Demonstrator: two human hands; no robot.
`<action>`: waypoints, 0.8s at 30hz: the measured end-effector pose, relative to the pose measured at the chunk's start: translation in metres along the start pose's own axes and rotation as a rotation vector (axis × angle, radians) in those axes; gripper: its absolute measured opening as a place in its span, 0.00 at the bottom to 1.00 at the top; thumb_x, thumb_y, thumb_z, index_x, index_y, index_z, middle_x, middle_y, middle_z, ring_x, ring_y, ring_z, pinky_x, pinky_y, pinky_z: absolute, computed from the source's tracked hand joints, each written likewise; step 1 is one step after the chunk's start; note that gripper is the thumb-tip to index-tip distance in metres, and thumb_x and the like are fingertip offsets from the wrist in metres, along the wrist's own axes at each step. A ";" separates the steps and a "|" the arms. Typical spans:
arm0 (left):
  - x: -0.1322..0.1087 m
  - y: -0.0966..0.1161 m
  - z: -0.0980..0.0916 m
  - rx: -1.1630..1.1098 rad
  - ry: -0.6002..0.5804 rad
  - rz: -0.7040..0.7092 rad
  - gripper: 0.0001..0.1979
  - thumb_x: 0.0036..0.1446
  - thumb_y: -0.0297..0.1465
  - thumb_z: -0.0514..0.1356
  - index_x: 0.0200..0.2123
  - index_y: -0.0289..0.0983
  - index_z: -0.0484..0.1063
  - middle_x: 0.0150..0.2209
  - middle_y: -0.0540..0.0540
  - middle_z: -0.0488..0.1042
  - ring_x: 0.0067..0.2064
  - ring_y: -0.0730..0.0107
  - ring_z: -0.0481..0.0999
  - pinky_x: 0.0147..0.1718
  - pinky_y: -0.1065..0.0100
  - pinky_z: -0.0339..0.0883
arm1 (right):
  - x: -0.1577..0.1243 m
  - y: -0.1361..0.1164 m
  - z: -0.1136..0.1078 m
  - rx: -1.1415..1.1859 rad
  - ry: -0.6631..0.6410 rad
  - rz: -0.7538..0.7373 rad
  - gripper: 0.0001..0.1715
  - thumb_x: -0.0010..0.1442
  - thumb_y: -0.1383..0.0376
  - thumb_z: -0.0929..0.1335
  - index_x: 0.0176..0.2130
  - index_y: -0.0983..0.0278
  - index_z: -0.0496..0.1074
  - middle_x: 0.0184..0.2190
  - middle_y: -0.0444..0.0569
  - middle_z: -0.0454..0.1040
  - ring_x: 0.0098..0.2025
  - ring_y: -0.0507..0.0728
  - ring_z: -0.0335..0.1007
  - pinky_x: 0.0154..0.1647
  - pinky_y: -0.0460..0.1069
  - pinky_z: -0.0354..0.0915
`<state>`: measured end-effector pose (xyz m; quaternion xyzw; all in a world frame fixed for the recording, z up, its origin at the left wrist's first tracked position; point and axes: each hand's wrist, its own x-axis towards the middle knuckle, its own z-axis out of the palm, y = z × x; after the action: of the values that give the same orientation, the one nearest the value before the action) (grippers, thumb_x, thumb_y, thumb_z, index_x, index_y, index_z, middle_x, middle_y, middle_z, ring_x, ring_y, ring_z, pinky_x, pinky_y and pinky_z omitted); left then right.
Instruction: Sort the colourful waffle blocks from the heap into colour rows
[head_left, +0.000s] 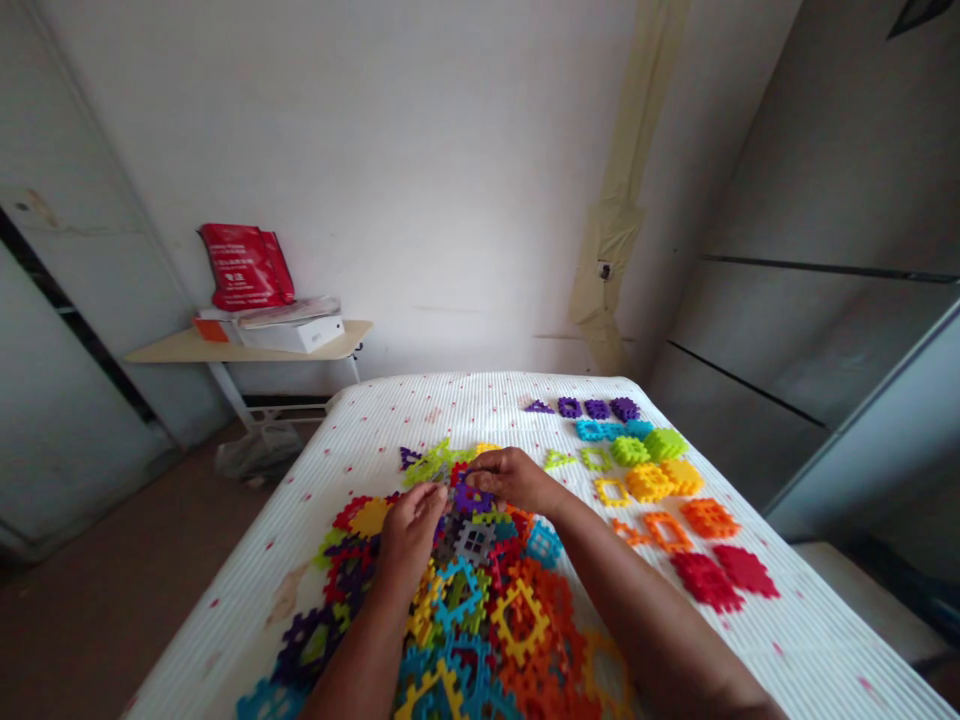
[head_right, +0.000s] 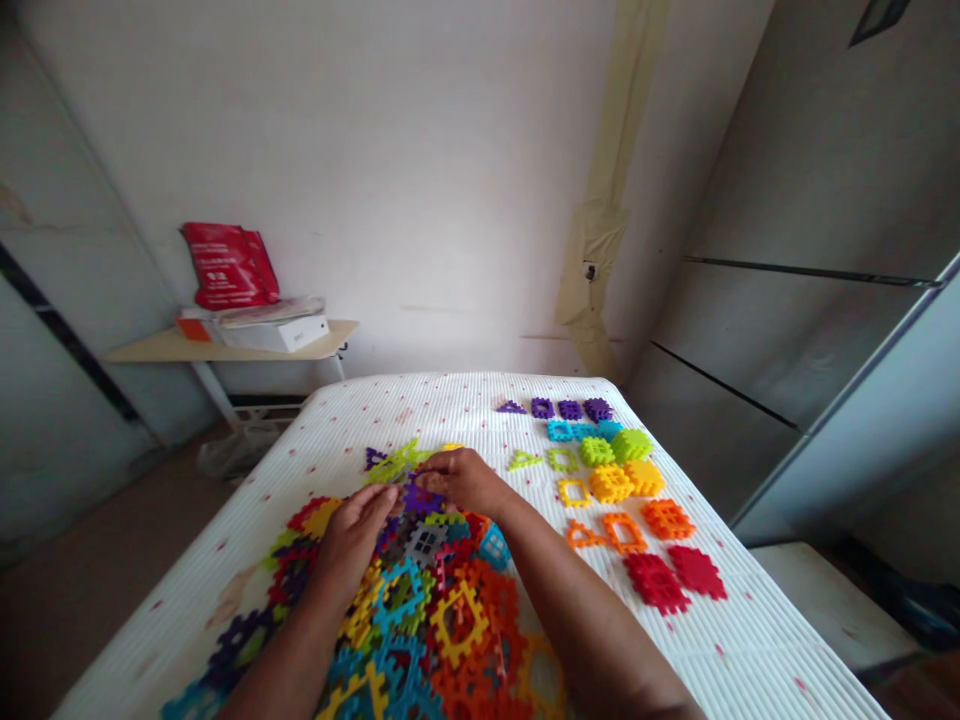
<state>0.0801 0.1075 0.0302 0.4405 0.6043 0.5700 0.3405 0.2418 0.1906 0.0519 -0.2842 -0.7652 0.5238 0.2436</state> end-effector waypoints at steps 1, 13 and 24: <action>-0.001 0.001 0.000 -0.004 -0.005 -0.001 0.17 0.45 0.42 0.59 0.31 0.34 0.73 0.28 0.46 0.76 0.33 0.63 0.75 0.35 0.66 0.67 | 0.000 0.000 0.002 -0.009 -0.011 0.003 0.19 0.55 0.54 0.65 0.38 0.66 0.72 0.23 0.42 0.67 0.18 0.46 0.58 0.18 0.41 0.57; 0.001 -0.006 -0.002 -0.045 -0.064 0.018 0.20 0.45 0.36 0.58 0.42 0.33 0.71 0.34 0.44 0.76 0.36 0.65 0.75 0.39 0.65 0.67 | 0.004 0.003 0.012 -0.291 0.204 -0.012 0.25 0.46 0.71 0.70 0.46 0.63 0.68 0.27 0.41 0.71 0.25 0.48 0.62 0.26 0.42 0.58; -0.002 -0.003 0.000 -0.022 -0.059 -0.024 0.15 0.43 0.38 0.59 0.33 0.34 0.72 0.29 0.47 0.75 0.33 0.63 0.75 0.36 0.65 0.67 | 0.005 -0.003 0.010 -0.211 0.355 -0.032 0.28 0.47 0.73 0.68 0.49 0.62 0.66 0.29 0.42 0.71 0.25 0.47 0.62 0.26 0.43 0.59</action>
<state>0.0806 0.1062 0.0272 0.4457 0.5931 0.5593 0.3699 0.2311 0.1862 0.0514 -0.3839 -0.7651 0.3787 0.3519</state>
